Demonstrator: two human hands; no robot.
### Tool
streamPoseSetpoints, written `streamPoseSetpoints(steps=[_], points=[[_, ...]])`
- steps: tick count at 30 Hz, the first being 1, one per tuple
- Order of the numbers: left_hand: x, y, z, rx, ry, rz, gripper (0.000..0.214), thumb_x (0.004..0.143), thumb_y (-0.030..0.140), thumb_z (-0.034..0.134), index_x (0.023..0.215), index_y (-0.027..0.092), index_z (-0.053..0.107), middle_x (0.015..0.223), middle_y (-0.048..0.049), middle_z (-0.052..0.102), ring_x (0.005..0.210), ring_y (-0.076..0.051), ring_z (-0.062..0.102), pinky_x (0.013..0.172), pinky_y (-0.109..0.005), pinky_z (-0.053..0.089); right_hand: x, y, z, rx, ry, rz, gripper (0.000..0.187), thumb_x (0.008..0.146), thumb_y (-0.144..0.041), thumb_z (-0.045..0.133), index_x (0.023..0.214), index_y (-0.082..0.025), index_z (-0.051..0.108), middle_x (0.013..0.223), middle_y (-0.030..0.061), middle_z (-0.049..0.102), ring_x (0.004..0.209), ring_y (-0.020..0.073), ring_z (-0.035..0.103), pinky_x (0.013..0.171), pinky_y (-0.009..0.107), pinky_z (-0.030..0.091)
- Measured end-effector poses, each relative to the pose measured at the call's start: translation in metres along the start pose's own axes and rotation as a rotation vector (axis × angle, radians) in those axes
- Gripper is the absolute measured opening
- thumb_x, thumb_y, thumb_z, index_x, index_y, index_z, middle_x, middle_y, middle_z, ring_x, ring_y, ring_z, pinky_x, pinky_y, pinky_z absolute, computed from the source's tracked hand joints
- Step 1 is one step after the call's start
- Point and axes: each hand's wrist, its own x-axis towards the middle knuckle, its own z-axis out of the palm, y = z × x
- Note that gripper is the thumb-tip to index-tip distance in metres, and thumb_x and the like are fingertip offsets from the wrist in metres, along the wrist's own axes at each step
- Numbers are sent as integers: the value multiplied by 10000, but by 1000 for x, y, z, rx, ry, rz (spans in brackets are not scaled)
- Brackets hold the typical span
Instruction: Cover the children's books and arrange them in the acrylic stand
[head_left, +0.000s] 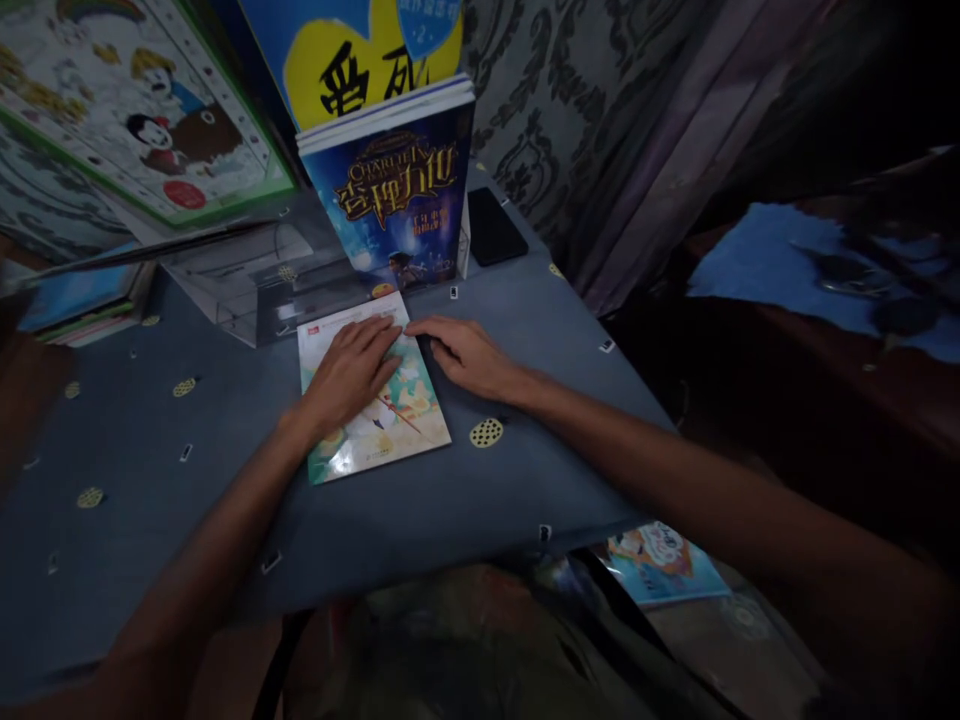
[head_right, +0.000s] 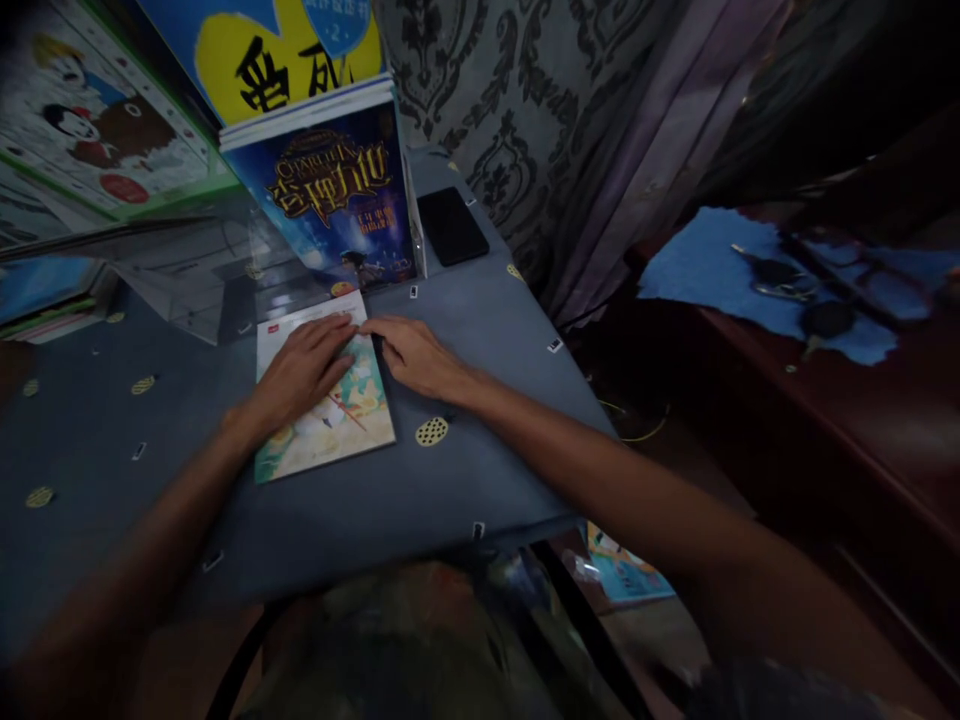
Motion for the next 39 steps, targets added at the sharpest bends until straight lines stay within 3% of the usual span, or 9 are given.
streamPoseSetpoints(steps=[4, 8, 12, 18, 23, 29, 33, 39], points=[[-29, 29, -8, -30, -43, 99, 431, 1046, 409, 455, 1401, 190, 567, 1504, -143, 544, 1442, -303, 446, 1190, -547, 364, 0, -1, -1, 15, 21, 26, 437, 911, -81, 409, 1263, -177, 649, 1212, 91, 723, 1120, 224, 665, 1003, 416, 512], [-47, 48, -16, -120, -97, 285, 344, 1040, 298, 483, 1353, 286, 625, 1487, -84, 566, 1461, -269, 421, 1226, -569, 309, 0, -3, 0, 11, 14, 26, 390, 918, -127, 475, 1253, -202, 659, 1220, 81, 726, 1138, 234, 658, 1010, 421, 511], [-52, 51, -18, -159, -120, 354, 423, 994, 168, 497, 1358, 335, 629, 1474, -63, 576, 1454, -265, 423, 1233, -591, 277, -1, -2, 1, 0, 15, 9, 342, 922, -159, 506, 1226, -181, 662, 1206, 98, 728, 1145, 240, 658, 1020, 420, 512], [-51, 51, -15, -140, -107, 370, 431, 960, 159, 525, 1343, 316, 646, 1440, -82, 590, 1425, -275, 438, 1201, -569, 332, -1, 0, 4, -33, 1, -28, 332, 931, -162, 510, 1225, -192, 661, 1228, 101, 717, 1166, 248, 645, 1065, 465, 488], [-52, 57, -17, -76, -116, 330, 385, 1001, 206, 472, 1310, 335, 663, 1369, -72, 634, 1303, -256, 538, 1116, -503, 442, -10, -5, 0, -122, -138, -10, 421, 973, -345, 560, 1349, -163, 609, 1467, 174, 570, 1375, 307, 517, 1148, 529, 402], [-77, 50, -21, -56, -27, 124, 351, 1015, 203, 450, 1296, 262, 652, 1266, -104, 672, 1215, -266, 587, 1046, -478, 494, -38, -21, -12, -143, -298, -24, 716, 935, -622, 599, 1519, -232, 458, 1660, 149, 337, 1520, 377, 313, 1201, 632, 281], [-102, 39, -20, -54, 21, -45, 433, 998, 168, 436, 1398, 267, 567, 1359, -116, 605, 1251, -280, 552, 1069, -503, 476, -50, -26, -15, -159, -360, -8, 884, 842, -736, 646, 1552, -261, 419, 1682, 132, 294, 1533, 409, 270, 1216, 666, 227], [-111, 39, -13, -63, 9, -106, 503, 982, 110, 414, 1449, 268, 513, 1418, -112, 565, 1302, -288, 510, 1105, -532, 445, -50, -24, -12, -179, -393, -3, 958, 807, -791, 632, 1581, -289, 371, 1689, 121, 280, 1546, 414, 232, 1222, 687, 189]])
